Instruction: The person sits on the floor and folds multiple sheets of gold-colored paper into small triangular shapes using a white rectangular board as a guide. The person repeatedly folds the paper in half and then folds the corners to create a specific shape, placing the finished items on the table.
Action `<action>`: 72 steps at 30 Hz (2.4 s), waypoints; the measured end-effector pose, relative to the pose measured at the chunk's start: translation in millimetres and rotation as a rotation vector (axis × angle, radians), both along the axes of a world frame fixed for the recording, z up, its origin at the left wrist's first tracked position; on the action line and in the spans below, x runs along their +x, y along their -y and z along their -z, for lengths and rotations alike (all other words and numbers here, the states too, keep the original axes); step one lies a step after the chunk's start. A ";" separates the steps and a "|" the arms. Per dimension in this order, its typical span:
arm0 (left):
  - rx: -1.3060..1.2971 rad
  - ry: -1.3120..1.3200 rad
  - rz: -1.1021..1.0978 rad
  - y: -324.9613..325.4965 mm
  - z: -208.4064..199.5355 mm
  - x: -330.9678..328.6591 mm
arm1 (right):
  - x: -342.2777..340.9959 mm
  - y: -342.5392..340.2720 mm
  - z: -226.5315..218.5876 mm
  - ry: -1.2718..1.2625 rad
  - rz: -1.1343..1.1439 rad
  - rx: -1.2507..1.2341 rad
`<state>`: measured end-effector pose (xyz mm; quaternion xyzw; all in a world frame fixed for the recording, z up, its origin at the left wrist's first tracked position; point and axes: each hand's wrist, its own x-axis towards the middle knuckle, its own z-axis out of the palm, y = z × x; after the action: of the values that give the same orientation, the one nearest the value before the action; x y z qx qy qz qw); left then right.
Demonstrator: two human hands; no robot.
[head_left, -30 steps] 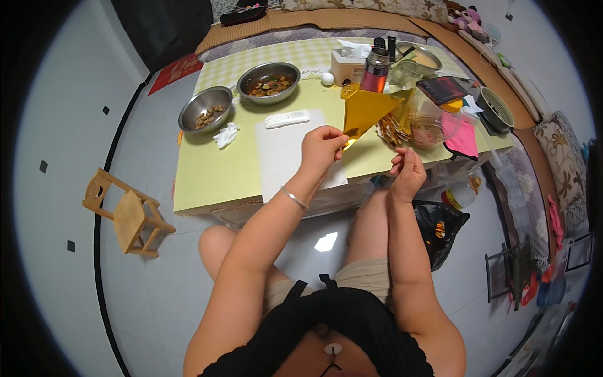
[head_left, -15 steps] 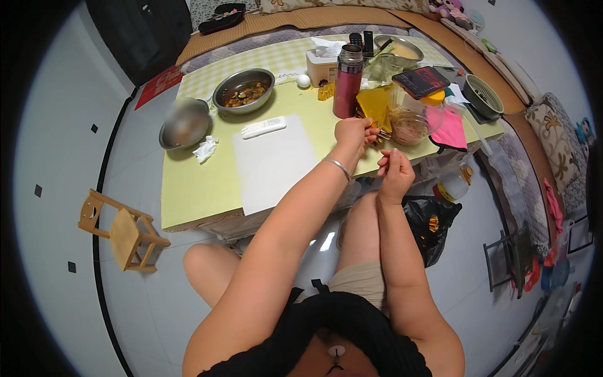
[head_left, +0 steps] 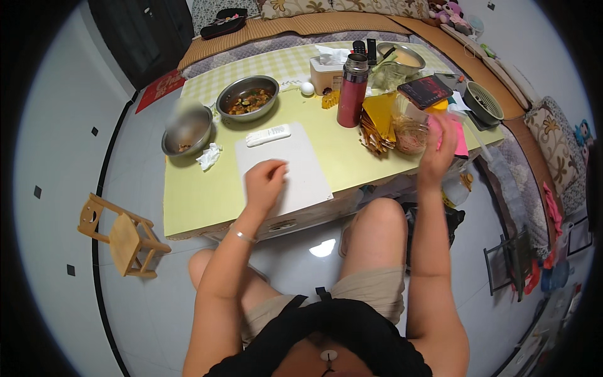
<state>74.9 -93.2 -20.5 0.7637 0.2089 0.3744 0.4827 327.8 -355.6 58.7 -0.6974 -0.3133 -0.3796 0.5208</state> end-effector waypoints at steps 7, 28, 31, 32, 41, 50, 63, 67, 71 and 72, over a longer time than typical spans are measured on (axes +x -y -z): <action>-0.097 0.122 -0.209 -43.4 14.5 -66.8 | 98.0 2.0 -40.6 0.077 0.130 -0.366; 0.636 -0.243 0.052 -33.2 -7.2 -70.1 | -52.6 -85.6 -17.7 0.233 -0.349 -0.190; 0.652 -0.292 0.066 -32.6 -6.9 -67.0 | -82.2 -115.3 -9.9 0.207 -0.451 -0.229; 0.654 -0.305 0.066 -32.0 -8.1 -66.4 | -86.4 -123.6 -8.2 0.199 -0.474 -0.236; 0.626 -0.366 0.108 -33.9 -14.8 -70.8 | -73.2 -110.2 -22.8 0.198 -0.234 -0.129; 0.652 -0.349 0.101 -33.3 -16.7 -60.8 | 66.2 -16.3 -32.2 -0.031 0.196 -0.221; 0.662 -0.374 0.044 -38.3 -15.6 -52.5 | 78.6 3.6 -31.2 -0.082 0.185 -0.058; 0.638 -0.379 0.036 -39.8 -14.7 -51.4 | 76.9 4.2 -38.6 -0.134 0.122 0.002; 0.595 -0.367 0.031 -43.2 -11.6 -50.7 | 85.1 6.4 -39.6 -0.182 0.049 0.054; 0.593 -0.362 0.024 -44.6 -9.9 -50.7 | 84.9 4.8 -40.1 -0.182 0.036 0.067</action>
<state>24.1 -48.6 -10.6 0.9271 0.1645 0.2715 0.1993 412.7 -360.4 98.8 -0.7166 -0.2395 -0.3343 0.5633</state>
